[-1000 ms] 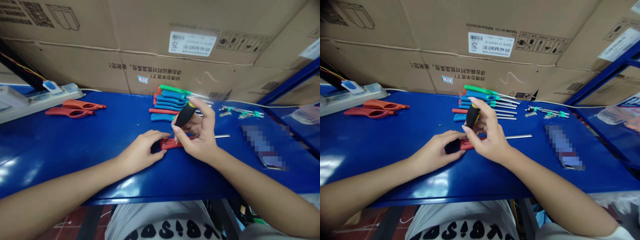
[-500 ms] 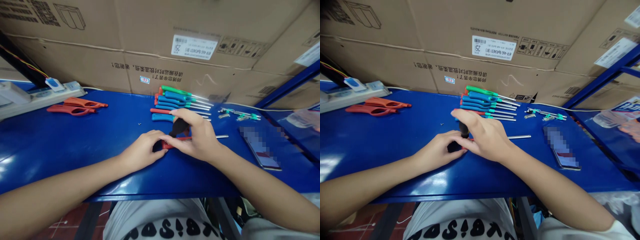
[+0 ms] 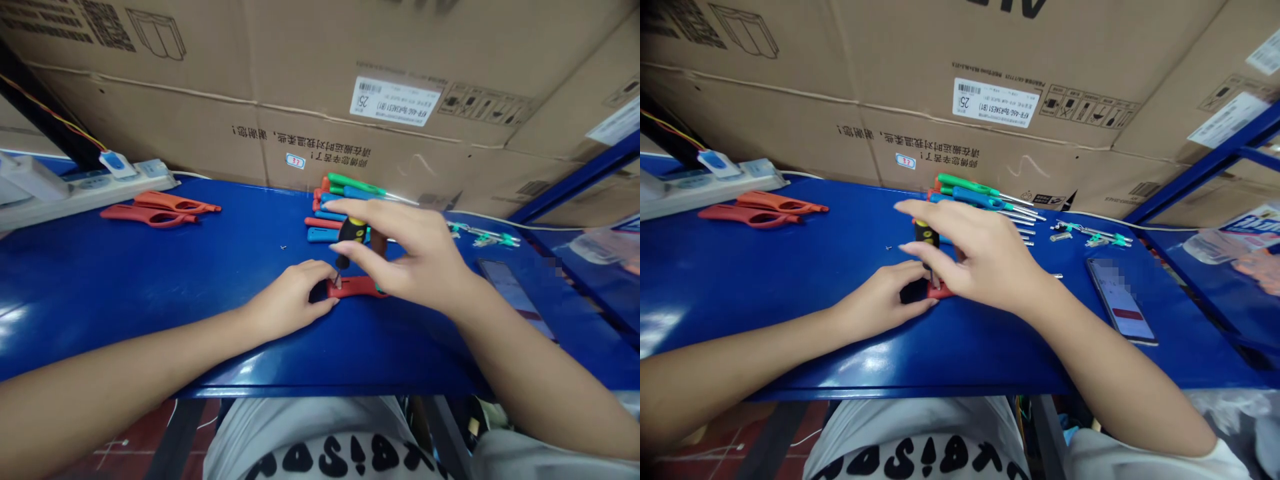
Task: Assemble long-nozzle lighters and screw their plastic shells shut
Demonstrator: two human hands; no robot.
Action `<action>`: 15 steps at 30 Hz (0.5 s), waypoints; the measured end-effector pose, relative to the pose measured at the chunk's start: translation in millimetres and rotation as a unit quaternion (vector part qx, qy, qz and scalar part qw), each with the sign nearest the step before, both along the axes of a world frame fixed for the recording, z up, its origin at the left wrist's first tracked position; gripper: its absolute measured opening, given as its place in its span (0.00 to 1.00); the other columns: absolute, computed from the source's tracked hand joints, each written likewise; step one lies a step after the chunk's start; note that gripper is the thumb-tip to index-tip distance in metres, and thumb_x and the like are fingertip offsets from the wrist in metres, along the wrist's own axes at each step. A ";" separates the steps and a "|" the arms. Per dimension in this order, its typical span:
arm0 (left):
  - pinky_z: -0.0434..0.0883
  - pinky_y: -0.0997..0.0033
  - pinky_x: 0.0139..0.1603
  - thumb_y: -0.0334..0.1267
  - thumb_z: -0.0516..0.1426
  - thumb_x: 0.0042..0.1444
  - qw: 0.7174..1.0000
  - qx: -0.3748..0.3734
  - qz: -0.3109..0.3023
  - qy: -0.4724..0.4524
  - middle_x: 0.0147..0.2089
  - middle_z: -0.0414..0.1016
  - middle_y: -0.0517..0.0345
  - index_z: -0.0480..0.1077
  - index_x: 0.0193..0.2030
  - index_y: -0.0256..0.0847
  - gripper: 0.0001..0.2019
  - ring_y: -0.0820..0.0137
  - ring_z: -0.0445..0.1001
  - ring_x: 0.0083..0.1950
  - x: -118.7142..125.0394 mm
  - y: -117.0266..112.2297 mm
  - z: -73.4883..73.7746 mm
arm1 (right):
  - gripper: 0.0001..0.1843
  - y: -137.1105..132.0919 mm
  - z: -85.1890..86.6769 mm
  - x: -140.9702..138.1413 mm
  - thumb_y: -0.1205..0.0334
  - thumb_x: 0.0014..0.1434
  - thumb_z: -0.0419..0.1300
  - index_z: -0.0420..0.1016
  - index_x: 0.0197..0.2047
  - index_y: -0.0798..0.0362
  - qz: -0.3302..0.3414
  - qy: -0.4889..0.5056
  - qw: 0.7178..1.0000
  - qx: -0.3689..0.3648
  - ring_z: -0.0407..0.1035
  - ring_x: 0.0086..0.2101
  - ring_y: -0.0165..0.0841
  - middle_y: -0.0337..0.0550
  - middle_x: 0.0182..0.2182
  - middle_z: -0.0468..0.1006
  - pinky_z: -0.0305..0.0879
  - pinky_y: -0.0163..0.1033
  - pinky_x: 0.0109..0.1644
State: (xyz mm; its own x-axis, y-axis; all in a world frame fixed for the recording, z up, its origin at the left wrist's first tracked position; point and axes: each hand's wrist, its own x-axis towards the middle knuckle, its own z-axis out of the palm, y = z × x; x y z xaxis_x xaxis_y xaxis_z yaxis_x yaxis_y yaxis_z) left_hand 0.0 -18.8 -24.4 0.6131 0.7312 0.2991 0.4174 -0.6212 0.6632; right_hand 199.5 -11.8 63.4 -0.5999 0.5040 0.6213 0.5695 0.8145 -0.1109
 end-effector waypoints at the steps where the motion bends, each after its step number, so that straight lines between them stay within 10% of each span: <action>1: 0.72 0.63 0.51 0.29 0.62 0.58 1.000 0.000 -0.001 -0.001 0.45 0.78 0.55 0.72 0.45 0.41 0.09 0.63 0.77 0.48 0.1 0.0 0.0 | 0.20 0.5 0.4 -0.2 0.50 0.68 0.58 0.75 0.57 0.52 -0.014 -0.004 0.999 0.031 0.78 0.41 0.37 0.46 0.47 0.83 0.74 0.41 0.44; 6: 0.72 0.64 0.50 0.29 0.62 0.58 1.000 0.001 0.000 -0.001 0.43 0.77 0.56 0.71 0.43 0.40 0.08 0.64 0.76 0.46 0.3 -0.3 1.0 | 0.19 4.0 1.7 -3.7 0.60 0.74 0.47 0.72 0.61 0.52 0.016 0.029 0.999 -0.015 0.77 0.47 0.35 0.46 0.50 0.82 0.73 0.41 0.50; 10: 0.72 0.63 0.50 0.30 0.62 0.58 1.000 -0.003 -0.001 0.002 0.44 0.77 0.56 0.71 0.44 0.40 0.08 0.64 0.76 0.47 0.4 -0.6 1.8 | 0.17 5.4 1.3 -3.0 0.51 0.68 0.58 0.78 0.52 0.52 -0.018 0.020 0.999 0.024 0.78 0.43 0.38 0.46 0.45 0.84 0.74 0.42 0.47; 15: 0.73 0.62 0.50 0.31 0.61 0.58 1.000 -0.001 0.000 0.004 0.43 0.78 0.56 0.71 0.45 0.42 0.08 0.63 0.77 0.46 0.6 -0.7 2.2 | 0.22 5.3 0.2 -0.3 0.58 0.74 0.45 0.68 0.65 0.48 0.022 0.033 0.998 -0.049 0.77 0.45 0.34 0.45 0.54 0.80 0.75 0.41 0.48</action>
